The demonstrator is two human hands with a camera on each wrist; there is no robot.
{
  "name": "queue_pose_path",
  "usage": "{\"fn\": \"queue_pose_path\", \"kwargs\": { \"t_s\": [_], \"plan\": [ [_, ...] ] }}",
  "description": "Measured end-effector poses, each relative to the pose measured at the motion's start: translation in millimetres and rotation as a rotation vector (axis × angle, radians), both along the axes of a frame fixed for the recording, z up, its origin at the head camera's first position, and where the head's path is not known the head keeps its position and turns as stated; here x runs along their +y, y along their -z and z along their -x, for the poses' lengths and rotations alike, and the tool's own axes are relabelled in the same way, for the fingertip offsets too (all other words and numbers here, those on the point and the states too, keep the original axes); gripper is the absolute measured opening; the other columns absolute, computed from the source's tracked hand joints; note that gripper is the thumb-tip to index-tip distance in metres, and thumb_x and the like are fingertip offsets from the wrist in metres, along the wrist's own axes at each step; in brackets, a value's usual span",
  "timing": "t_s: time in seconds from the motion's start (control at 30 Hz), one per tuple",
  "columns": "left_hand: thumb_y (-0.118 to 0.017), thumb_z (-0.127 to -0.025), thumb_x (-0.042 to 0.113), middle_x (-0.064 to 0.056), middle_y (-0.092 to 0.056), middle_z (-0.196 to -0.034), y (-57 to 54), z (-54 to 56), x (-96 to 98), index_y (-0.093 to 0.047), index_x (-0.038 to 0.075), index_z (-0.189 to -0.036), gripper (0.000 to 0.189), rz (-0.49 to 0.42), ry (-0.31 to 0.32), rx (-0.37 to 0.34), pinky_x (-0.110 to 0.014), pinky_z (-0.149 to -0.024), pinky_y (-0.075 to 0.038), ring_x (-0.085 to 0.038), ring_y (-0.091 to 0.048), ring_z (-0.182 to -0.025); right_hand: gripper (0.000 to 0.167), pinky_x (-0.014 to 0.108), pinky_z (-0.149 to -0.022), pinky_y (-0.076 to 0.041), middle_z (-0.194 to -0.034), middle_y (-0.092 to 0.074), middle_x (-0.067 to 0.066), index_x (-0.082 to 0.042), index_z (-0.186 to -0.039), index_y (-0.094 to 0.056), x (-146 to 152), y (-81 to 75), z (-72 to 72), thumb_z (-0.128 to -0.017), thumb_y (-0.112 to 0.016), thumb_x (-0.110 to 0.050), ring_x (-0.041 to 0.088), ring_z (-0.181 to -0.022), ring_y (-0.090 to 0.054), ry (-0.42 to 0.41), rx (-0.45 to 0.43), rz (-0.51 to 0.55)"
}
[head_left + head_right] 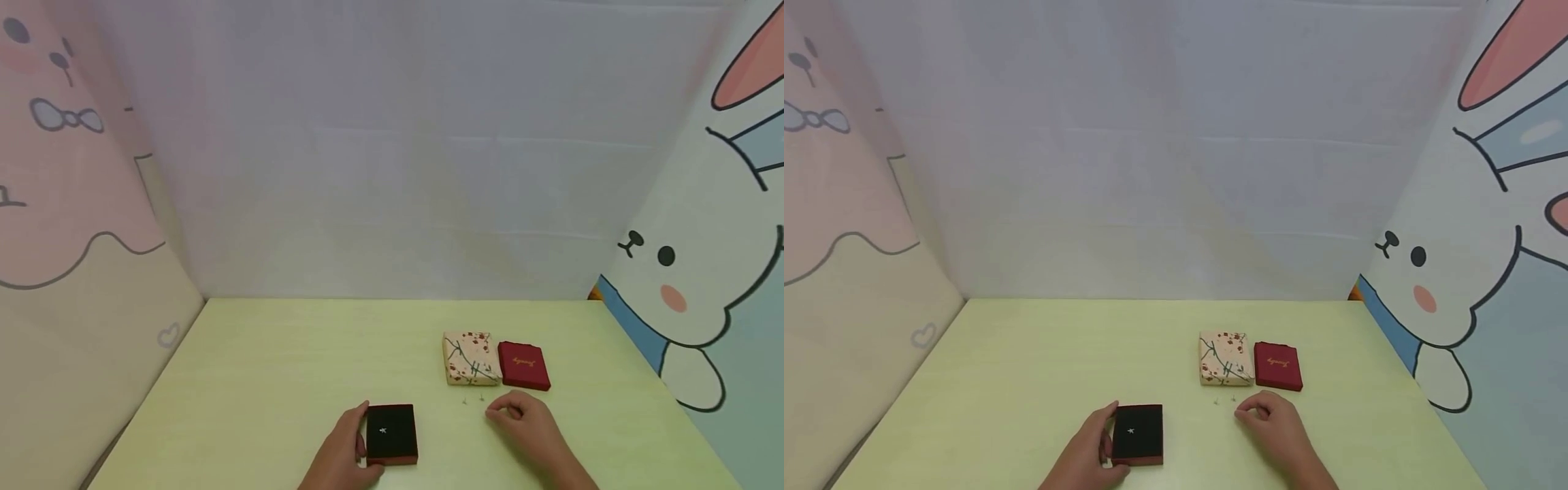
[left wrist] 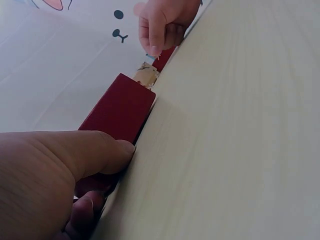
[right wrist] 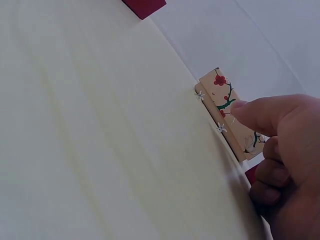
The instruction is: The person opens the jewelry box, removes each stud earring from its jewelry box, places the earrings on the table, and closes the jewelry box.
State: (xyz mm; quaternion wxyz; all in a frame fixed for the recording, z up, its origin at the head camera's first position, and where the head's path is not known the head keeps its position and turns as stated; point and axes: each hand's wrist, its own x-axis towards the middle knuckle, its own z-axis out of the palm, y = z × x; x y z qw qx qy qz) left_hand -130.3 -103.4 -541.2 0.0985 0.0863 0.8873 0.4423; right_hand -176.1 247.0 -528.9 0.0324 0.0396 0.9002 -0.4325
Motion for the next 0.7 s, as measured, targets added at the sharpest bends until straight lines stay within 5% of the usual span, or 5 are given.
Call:
{"fn": "queue_pose_path", "kwargs": {
  "t_s": [0.4, 0.7],
  "plan": [
    [-0.09, -0.076, 0.024, 0.001, -0.048, -0.092, -0.8, -0.8, 0.5, -0.038, -0.004, -0.153, 0.097, 0.01, -0.001, 0.028, -0.026, -0.066, -0.042, -0.007, -0.048, -0.073, 0.011, 0.031, -0.064, -0.036, -0.071, -0.05, -0.004, -0.023, -0.084, -0.075, 1.8, 1.8, 1.0, -0.087, -0.084, -0.018, 0.013, -0.069, -0.044, -0.077, 0.095, -0.177],
    [-0.091, -0.075, 0.024, 0.001, -0.048, -0.092, -0.2, -0.7, 0.9, -0.038, -0.003, -0.153, 0.098, 0.02, -0.01, 0.012, -0.026, -0.065, -0.042, -0.008, -0.048, -0.073, 0.01, 0.031, -0.064, -0.035, -0.07, -0.048, -0.003, -0.023, -0.085, -0.076, 1.3, 1.9, 0.3, -0.085, -0.086, -0.022, 0.013, -0.067, -0.043, -0.055, 0.079, -0.135]
  ]
}}
